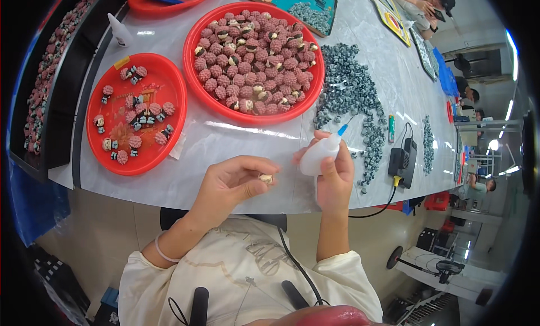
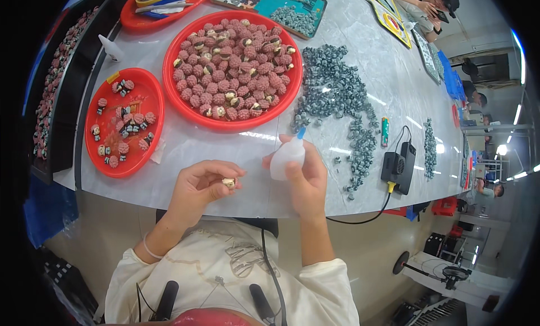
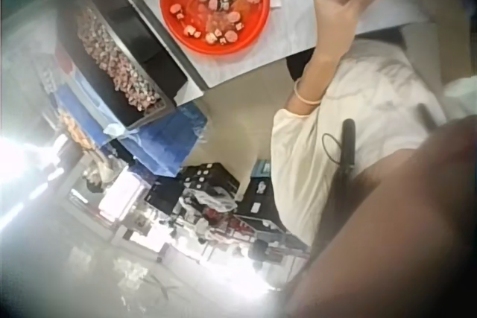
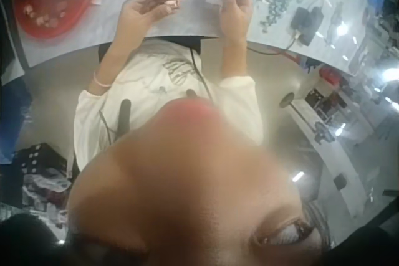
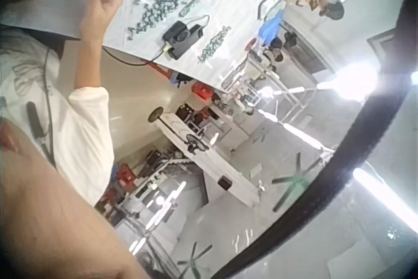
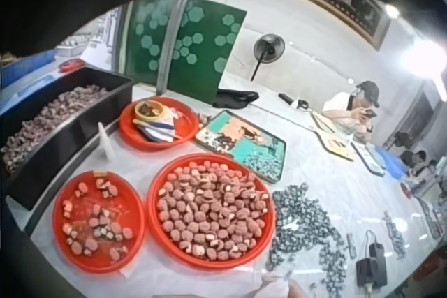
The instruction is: The person assembles toy figurines by picking up figurine heads from a tray, applying glue with a squeeze bottle, attaching body pieces by hand, and placing the completed figurines onto another tray.
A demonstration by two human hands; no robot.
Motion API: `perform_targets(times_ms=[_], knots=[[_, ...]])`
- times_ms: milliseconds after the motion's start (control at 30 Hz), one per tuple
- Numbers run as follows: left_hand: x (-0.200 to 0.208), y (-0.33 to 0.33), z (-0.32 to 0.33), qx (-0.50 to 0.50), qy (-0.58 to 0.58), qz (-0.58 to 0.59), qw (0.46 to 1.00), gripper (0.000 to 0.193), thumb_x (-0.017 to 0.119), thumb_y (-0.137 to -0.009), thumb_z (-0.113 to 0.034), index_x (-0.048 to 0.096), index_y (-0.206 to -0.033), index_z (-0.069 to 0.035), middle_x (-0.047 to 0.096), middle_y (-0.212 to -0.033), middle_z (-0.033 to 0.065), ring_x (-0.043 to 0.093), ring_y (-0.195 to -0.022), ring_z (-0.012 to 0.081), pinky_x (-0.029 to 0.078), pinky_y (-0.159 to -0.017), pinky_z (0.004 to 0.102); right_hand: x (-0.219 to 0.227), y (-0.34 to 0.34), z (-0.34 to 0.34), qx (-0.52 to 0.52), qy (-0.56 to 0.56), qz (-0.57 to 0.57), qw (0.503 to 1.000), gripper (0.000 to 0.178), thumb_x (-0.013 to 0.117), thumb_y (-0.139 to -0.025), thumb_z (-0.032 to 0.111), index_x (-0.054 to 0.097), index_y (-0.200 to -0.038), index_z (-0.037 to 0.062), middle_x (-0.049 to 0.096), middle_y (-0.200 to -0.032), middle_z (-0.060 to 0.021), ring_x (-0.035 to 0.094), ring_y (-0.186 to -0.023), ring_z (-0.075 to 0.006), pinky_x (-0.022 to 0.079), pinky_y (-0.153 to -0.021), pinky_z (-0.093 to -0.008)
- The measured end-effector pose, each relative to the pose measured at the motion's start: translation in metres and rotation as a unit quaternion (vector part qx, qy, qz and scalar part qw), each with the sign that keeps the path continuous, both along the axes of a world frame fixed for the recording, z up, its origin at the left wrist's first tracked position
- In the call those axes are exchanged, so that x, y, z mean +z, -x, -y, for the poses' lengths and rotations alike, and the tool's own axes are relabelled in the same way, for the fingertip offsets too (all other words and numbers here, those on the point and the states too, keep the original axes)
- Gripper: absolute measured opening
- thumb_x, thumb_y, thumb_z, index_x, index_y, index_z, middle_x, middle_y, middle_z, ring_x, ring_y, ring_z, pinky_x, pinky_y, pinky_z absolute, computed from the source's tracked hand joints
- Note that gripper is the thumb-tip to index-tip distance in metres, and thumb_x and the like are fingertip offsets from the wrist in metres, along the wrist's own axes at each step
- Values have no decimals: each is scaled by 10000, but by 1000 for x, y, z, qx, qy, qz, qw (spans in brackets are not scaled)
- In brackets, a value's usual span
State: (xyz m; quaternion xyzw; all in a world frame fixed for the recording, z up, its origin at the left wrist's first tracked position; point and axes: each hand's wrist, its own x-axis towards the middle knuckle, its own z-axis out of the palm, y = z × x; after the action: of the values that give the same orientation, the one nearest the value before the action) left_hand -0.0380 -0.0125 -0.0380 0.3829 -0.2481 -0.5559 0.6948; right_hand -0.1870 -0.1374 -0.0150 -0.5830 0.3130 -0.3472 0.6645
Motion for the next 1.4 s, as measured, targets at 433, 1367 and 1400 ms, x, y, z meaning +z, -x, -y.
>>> perform_targets(times_ms=[433, 1367, 1400], knots=[[-3, -3, 5, 23, 19, 12, 999, 308, 642, -808, -174, 536, -1030, 10, 588, -993, 119, 604, -845, 189, 493, -710, 272, 12, 16, 12, -48, 15, 49, 998, 638, 799, -617, 338, 443, -1030, 8, 527, -1007, -135, 532, -910, -204, 434, -777, -282], [-6, 2, 5, 40, 15, 19, 999, 366, 679, -767, -241, 559, -987, 26, 600, -955, 150, 597, -837, 165, 528, -691, 258, 70, 22, 7, 193, 599, -220, 746, 466, 667, -639, 220, 499, -966, -67, 570, -800, -226, 582, -644, -284, 499, -554, -343], [-6, 2, 5, 36, 17, 19, 999, 364, 676, -770, -243, 559, -987, 25, 599, -956, 149, 595, -840, 164, 527, -690, 257, 66, 24, 9, 189, 602, -202, 749, 465, 664, -652, 229, 498, -968, -69, 569, -809, -224, 583, -652, -284, 504, -564, -345]])
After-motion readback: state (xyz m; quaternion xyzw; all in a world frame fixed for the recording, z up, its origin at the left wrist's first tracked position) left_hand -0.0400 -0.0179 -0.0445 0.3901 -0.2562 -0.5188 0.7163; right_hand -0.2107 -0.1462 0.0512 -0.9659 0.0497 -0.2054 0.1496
